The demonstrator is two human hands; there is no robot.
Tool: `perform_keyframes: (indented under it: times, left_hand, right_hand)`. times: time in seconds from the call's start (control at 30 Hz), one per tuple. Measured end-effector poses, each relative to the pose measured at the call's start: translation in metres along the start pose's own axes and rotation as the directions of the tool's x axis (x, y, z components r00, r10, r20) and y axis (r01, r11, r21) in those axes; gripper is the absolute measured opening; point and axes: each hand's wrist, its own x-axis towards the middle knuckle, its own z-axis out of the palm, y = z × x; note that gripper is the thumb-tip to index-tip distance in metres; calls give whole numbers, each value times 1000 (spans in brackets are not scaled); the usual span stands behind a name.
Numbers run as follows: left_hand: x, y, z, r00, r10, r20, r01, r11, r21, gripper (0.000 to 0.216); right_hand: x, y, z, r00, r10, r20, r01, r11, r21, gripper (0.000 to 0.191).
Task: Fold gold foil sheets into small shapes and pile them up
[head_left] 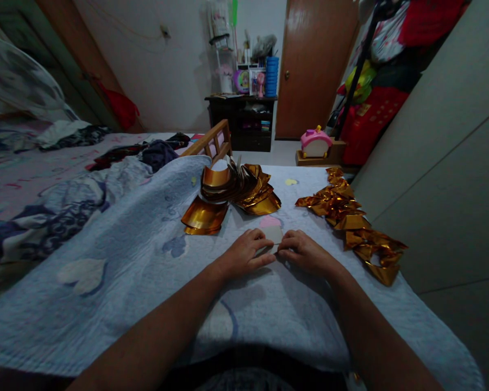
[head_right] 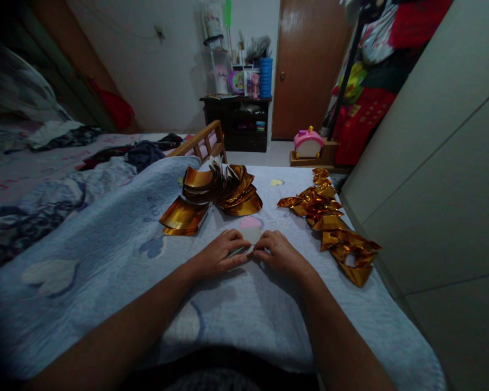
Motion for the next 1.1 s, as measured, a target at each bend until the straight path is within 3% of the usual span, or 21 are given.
perform_keyframes:
  times: [0.1, 0.23, 0.47, 0.8, 0.93, 1.1]
  left_hand:
    - [0, 1, 0, 1000, -8, -6, 8, 1000, -3, 43]
    - [2, -1, 3, 998, -37, -53, 33, 997, -69, 31]
    - [1, 1, 2, 947, -284, -151, 260, 951, -166, 19]
    - [0, 4, -3, 912, -388, -130, 379, 921, -87, 17]
    - [-1, -1, 2, 905, -376, -200, 389, 920, 33, 9]
    - [-3, -3, 5, 861, -395, -321, 466, 866, 183, 42]
  right_hand:
    - [3, 3, 2, 1000, -7, -19, 8, 999, 49, 22]
    - [8, 5, 7, 998, 46, -45, -43, 997, 68, 22]
    - [14, 1, 15, 965, 205, -165, -207, 978, 6, 5]
    - [20, 9, 26, 941, 244, -233, -247, 969, 17, 10]
    - [20, 10, 29, 931, 256, -259, -261, 965, 15, 17]
    - [14, 11, 30, 884, 269, -381, -355, 918, -175, 31]
